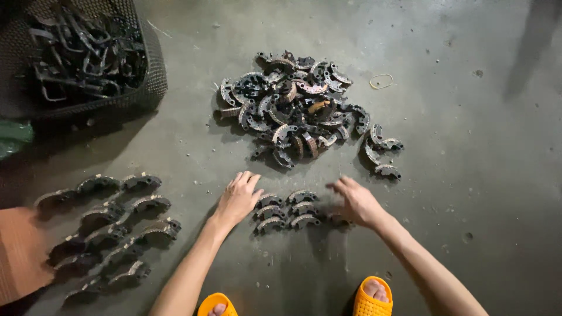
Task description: The person sorts a pile of small, dark metal components on a concrete floor, picking them up by hand and placing them into a black mesh basket. They then move to a pile of curved, semi-circular metal pieces, arranging them into neat rows on the floor.
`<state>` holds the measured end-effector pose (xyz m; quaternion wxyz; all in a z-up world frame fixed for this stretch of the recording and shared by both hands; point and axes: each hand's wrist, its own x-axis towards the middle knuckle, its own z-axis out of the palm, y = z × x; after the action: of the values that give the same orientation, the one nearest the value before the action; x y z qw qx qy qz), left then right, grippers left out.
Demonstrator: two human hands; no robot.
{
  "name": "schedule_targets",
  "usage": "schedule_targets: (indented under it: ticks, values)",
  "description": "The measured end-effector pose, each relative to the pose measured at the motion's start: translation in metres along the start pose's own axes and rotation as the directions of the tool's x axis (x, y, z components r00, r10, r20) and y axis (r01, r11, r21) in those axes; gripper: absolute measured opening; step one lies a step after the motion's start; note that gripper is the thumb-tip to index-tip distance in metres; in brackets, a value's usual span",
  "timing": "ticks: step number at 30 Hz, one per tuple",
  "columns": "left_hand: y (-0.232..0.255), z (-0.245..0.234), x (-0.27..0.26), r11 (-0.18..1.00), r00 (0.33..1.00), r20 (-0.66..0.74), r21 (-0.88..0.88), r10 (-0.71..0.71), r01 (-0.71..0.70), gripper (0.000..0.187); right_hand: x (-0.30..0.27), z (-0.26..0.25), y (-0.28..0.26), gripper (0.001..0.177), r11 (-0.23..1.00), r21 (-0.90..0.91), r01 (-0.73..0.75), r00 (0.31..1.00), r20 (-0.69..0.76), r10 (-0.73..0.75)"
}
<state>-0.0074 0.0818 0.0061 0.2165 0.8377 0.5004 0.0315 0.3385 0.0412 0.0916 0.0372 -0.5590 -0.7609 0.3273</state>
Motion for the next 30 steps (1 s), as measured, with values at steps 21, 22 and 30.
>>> schedule_targets:
  ticks: [21,22,30]
  values:
    - [0.022,0.006,0.154,0.993,0.973,-0.226,0.094,-0.045,0.068,0.033,0.032,0.01,0.066,0.038,0.998,0.03,0.058,0.796,-0.605,-0.028]
    - [0.03,-0.019,0.147,0.993,0.973,-0.228,0.095,-0.044,0.067,0.033,0.029,0.009,0.072,0.038,0.998,0.028,0.059,0.795,-0.606,-0.03]
    - [0.003,-0.106,0.08,0.978,0.851,-0.485,-0.149,-0.2,0.145,0.022,0.007,0.007,0.072,0.021,0.966,0.224,-0.126,0.796,-0.559,0.233]
